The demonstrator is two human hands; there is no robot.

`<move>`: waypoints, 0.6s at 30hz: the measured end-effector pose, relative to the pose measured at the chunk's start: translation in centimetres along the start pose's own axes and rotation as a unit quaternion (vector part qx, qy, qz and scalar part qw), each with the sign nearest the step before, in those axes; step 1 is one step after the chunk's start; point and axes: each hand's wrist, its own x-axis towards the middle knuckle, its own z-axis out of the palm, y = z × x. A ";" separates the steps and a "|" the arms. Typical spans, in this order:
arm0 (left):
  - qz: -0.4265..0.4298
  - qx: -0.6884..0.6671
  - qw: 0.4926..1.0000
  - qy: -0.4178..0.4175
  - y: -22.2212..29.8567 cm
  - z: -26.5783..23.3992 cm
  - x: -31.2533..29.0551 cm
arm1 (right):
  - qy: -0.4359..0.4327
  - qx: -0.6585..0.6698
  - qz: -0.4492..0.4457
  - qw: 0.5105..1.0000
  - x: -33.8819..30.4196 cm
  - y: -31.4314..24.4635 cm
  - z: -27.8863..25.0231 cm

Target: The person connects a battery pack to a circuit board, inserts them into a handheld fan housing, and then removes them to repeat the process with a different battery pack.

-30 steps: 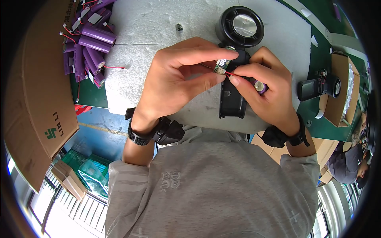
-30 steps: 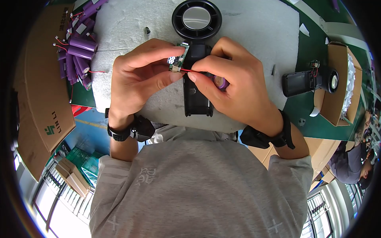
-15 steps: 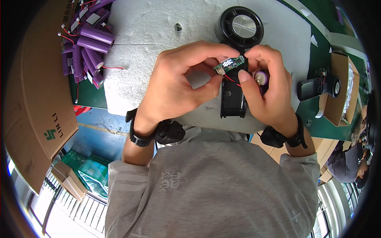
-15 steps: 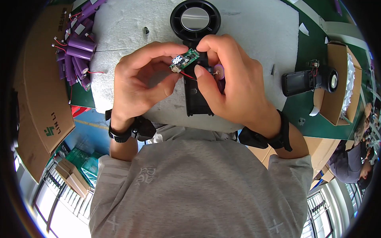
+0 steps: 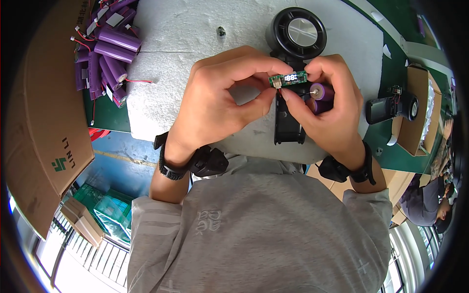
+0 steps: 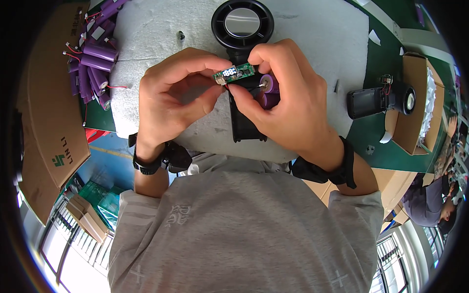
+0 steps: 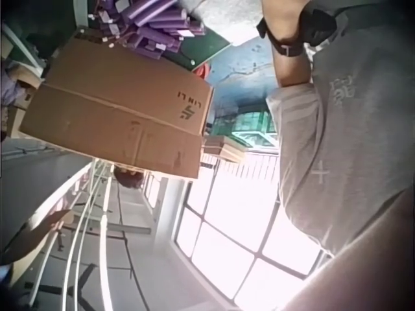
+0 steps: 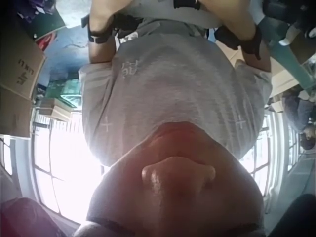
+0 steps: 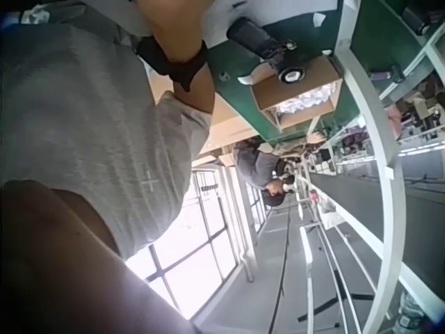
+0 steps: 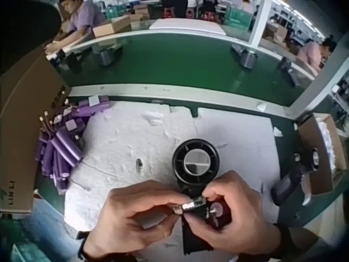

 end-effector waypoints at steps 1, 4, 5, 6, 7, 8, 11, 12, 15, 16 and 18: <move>0.008 -0.003 1.000 0.010 0.0 0.0 0.0 | -0.001 0.000 0.000 1.000 0.0 -0.1 0.0; 0.014 0.008 0.999 0.037 -0.3 0.2 0.1 | 0.014 -0.004 0.000 1.000 0.3 -0.6 -0.1; 0.017 0.014 0.998 0.051 -0.4 0.3 0.1 | 0.014 -0.004 0.000 1.000 0.4 -0.5 -0.1; 0.017 0.014 0.998 0.051 -0.3 0.2 0.1 | 0.012 -0.008 -0.010 1.000 0.5 -0.5 -0.1; 0.002 0.012 0.999 0.053 -0.2 0.2 0.0 | 0.010 -0.012 -0.020 1.000 0.5 -0.4 -0.2; -0.012 0.009 0.998 0.054 0.0 0.2 0.0 | 0.009 -0.016 -0.031 0.999 0.6 -0.3 -0.2; -0.032 -0.007 0.998 0.059 -0.2 0.3 -0.1 | 0.009 -0.011 -0.014 1.000 0.6 -0.5 -0.1; -0.037 -0.021 0.997 0.063 -0.3 0.3 -0.2 | 0.009 -0.008 -0.005 1.000 0.6 -0.5 -0.1; -0.033 -0.035 0.997 0.067 -0.6 0.4 -0.2 | 0.010 -0.009 -0.006 1.000 0.5 -0.5 -0.1; -0.024 -0.035 0.997 0.068 -0.7 0.4 -0.2 | 0.010 -0.010 -0.006 1.000 0.5 -0.4 -0.1; -0.016 -0.035 0.997 0.069 -0.7 0.4 -0.1 | 0.011 -0.008 -0.009 1.000 0.5 -0.3 0.0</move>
